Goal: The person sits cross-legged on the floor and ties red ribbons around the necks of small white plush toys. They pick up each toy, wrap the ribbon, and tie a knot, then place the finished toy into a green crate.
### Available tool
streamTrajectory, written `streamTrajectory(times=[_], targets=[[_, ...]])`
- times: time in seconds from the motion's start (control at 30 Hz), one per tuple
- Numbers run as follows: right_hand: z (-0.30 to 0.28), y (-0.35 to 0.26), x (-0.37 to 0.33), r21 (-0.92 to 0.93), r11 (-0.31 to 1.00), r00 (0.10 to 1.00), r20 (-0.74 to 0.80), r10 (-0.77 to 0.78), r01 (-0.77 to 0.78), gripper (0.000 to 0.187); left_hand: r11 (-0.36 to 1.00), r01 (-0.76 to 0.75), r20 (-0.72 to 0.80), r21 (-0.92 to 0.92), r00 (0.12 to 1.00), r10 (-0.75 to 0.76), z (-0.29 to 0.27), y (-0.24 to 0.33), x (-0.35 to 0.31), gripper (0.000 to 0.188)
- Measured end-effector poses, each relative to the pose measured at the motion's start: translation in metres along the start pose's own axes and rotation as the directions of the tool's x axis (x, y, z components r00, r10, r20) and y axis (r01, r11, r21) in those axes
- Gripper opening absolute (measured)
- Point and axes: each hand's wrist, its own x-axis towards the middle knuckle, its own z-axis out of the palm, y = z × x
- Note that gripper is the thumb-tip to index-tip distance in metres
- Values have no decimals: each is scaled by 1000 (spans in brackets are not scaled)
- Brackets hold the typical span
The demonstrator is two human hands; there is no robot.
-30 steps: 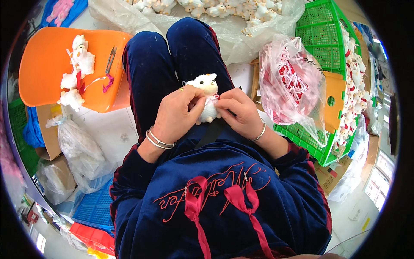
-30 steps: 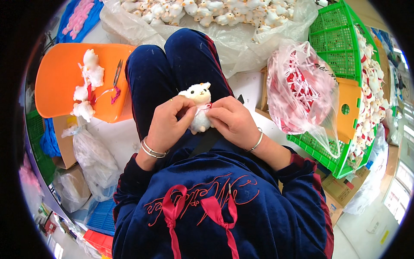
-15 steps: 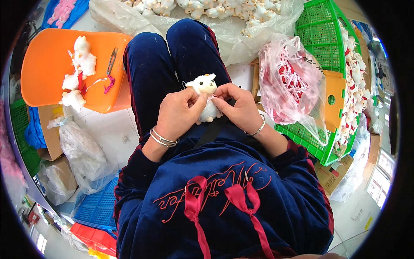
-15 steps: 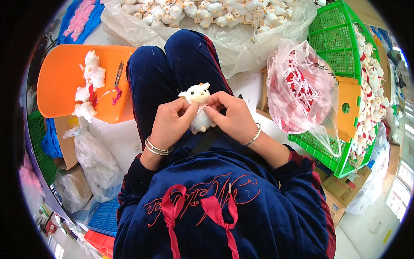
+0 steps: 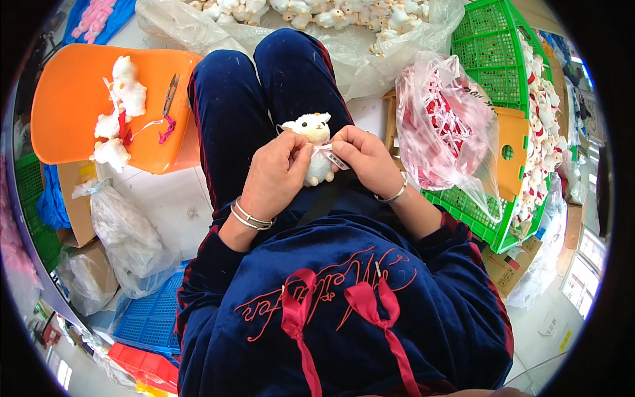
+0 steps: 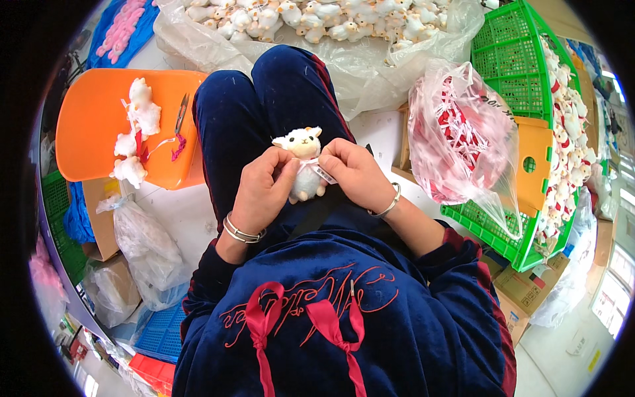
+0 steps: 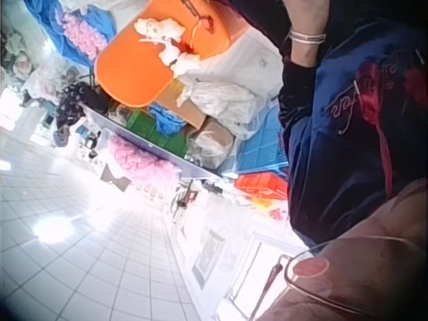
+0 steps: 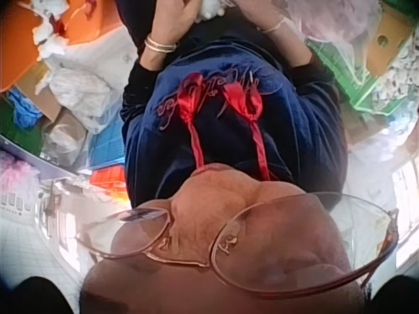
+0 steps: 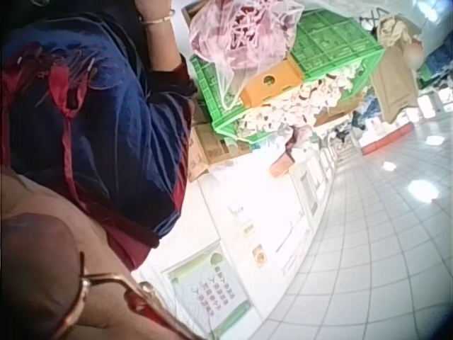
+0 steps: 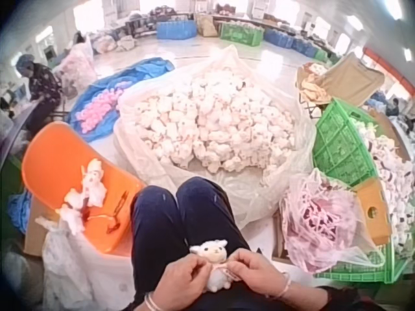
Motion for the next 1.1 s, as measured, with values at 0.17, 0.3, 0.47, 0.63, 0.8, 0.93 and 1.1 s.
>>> streamTrajectory(times=[0.17, 0.3, 0.47, 0.63, 0.8, 0.93, 1.1], targets=[[-5, 3, 3, 48, 997, 998, 5, 55, -55, 18, 999, 37, -10, -38, 999, -38, 1, -2, -2, 11], [-3, -8, 0, 140, 987, 997, -6, 83, -81, 19, 997, -11, -6, -76, 1000, 10, 1, -8, -6, 14], [2, -5, -1, 63, 997, 999, -16, 52, -51, 19, 998, 61, -39, -33, 997, -63, 10, -7, -5, 20], [6, -6, -1, -120, 993, 998, -58, -9, 2, 19, 994, 64, -86, 86, 995, -56, 13, -5, -4, 25], [8, 6, -1, 43, 999, 997, -78, 6, -3, 17, 990, 73, -79, 118, 995, -64, 11, -6, -6, 25], [6, 8, 2, 63, 997, 997, -68, 41, -36, 16, 993, 78, -65, 93, 995, -72, 11, -10, -6, 25], [4, 9, 2, 103, 992, 993, -89, 78, -69, 19, 996, 52, -42, 76, 998, -49, 9, -8, -6, 23]])
